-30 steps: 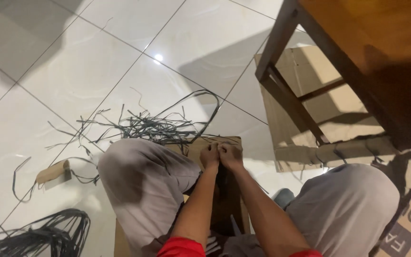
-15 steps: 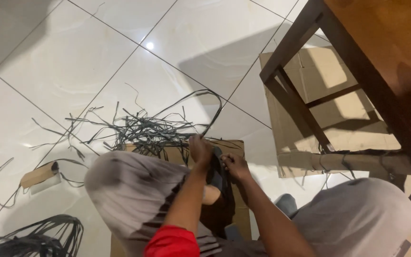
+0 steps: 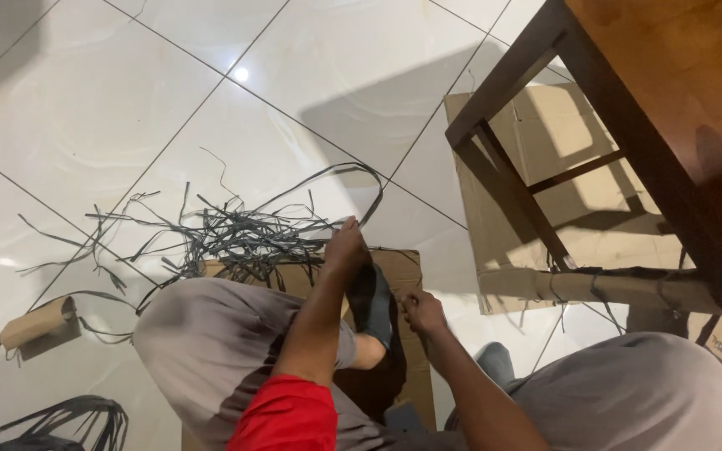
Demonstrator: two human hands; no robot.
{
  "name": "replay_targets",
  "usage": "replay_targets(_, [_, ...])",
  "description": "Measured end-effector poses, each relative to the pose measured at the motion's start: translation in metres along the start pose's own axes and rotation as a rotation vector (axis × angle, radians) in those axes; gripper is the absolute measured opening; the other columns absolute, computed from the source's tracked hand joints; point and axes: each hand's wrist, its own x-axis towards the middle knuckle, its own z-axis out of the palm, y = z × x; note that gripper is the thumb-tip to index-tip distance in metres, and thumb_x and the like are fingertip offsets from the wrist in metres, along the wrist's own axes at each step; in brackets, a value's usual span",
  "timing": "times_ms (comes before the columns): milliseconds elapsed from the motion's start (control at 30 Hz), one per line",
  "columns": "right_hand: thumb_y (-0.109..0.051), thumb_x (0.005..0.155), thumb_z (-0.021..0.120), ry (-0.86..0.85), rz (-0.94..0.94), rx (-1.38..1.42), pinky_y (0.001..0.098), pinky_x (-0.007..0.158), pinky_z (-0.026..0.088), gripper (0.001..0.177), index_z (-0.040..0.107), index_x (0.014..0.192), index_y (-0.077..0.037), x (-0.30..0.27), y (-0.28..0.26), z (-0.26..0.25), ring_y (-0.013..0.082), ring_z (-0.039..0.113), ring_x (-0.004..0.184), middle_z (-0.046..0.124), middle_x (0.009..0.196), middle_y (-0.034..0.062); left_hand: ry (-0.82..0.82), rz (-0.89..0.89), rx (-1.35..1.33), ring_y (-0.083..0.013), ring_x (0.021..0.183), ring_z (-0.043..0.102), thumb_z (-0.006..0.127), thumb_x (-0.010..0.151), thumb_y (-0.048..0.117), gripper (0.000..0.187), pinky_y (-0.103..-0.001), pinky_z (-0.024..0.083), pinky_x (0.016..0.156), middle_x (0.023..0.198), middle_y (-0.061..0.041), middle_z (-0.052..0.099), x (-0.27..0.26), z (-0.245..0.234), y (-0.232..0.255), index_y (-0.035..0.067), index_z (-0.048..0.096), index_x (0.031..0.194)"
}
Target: Wrapping wooden chair legs with protective plastic ties and cardboard
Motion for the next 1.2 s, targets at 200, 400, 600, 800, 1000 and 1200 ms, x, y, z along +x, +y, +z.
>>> replay_targets(200, [-0.027, 0.098, 0.055, 0.031, 0.015, 0.034, 0.035, 0.058, 0.063, 0.036, 0.071, 0.118, -0.002, 0.02, 0.015, 0.006, 0.0212, 0.071, 0.072, 0.074, 0.086, 0.0175, 0.406, 0.358, -0.07, -0.0462, 0.111, 0.061, 0.057, 0.084, -0.004, 0.056, -0.056, 0.063, 0.087, 0.155, -0.016, 0.046, -0.01, 0.008, 0.012, -0.011, 0.051, 0.139])
replay_targets(400, [-0.024, 0.097, 0.057, 0.003, 0.004, 0.047, 0.0371, 0.059, 0.063, 0.035, 0.072, 0.119, -0.001, 0.016, 0.012, 0.003, 0.0208, 0.072, 0.072, 0.075, 0.089, 0.0182, 0.074, -0.038, 0.022, -0.0448, 0.126, 0.056, 0.069, 0.078, 0.004, 0.05, -0.059, 0.058, 0.096, 0.163, -0.009, 0.036, 0.013, 0.008, -0.01, -0.006, 0.066, 0.127])
replay_targets(600, [-0.026, 0.094, 0.057, 0.0, 0.013, -0.002, 0.0404, 0.067, 0.064, 0.039, 0.071, 0.12, -0.001, -0.005, -0.001, -0.01, 0.0221, 0.074, 0.077, 0.076, 0.09, 0.016, -0.084, -0.086, 0.051, -0.0493, 0.133, 0.048, 0.067, 0.08, 0.009, 0.072, -0.064, 0.053, 0.098, 0.168, -0.013, 0.026, 0.012, 0.011, -0.017, -0.009, 0.048, 0.148])
replay_targets(800, [-0.028, 0.095, 0.058, 0.014, -0.018, -0.027, 0.0431, 0.075, 0.062, 0.033, 0.075, 0.113, -0.007, -0.016, -0.006, -0.015, 0.0243, 0.075, 0.082, 0.078, 0.09, 0.0129, 0.007, 0.003, 0.055, -0.0494, 0.13, 0.051, 0.07, 0.079, 0.009, 0.072, -0.062, 0.054, 0.099, 0.165, -0.013, 0.031, 0.002, 0.008, -0.006, -0.006, 0.048, 0.145])
replay_targets(1000, [-0.032, 0.094, 0.058, 0.013, -0.068, -0.033, 0.046, 0.069, 0.06, 0.034, 0.075, 0.11, -0.008, -0.015, 0.001, -0.016, 0.0295, 0.075, 0.081, 0.078, 0.087, 0.0156, 0.64, 0.49, 0.099, -0.035, 0.096, 0.064, 0.068, 0.073, -0.001, 0.069, -0.044, 0.065, 0.068, 0.15, -0.007, 0.05, -0.014, 0.016, 0.021, -0.005, 0.055, 0.14])
replay_targets(1200, [-0.024, 0.096, 0.057, 0.038, -0.008, 0.012, 0.0401, 0.061, 0.06, 0.029, 0.075, 0.111, -0.007, -0.048, -0.025, -0.02, 0.0227, 0.071, 0.068, 0.076, 0.081, 0.0139, 0.128, 0.05, 0.121, -0.0486, 0.121, 0.059, 0.07, 0.082, 0.009, 0.041, -0.058, 0.061, 0.089, 0.161, -0.015, 0.04, -0.014, -0.001, 0.002, -0.007, 0.067, 0.12])
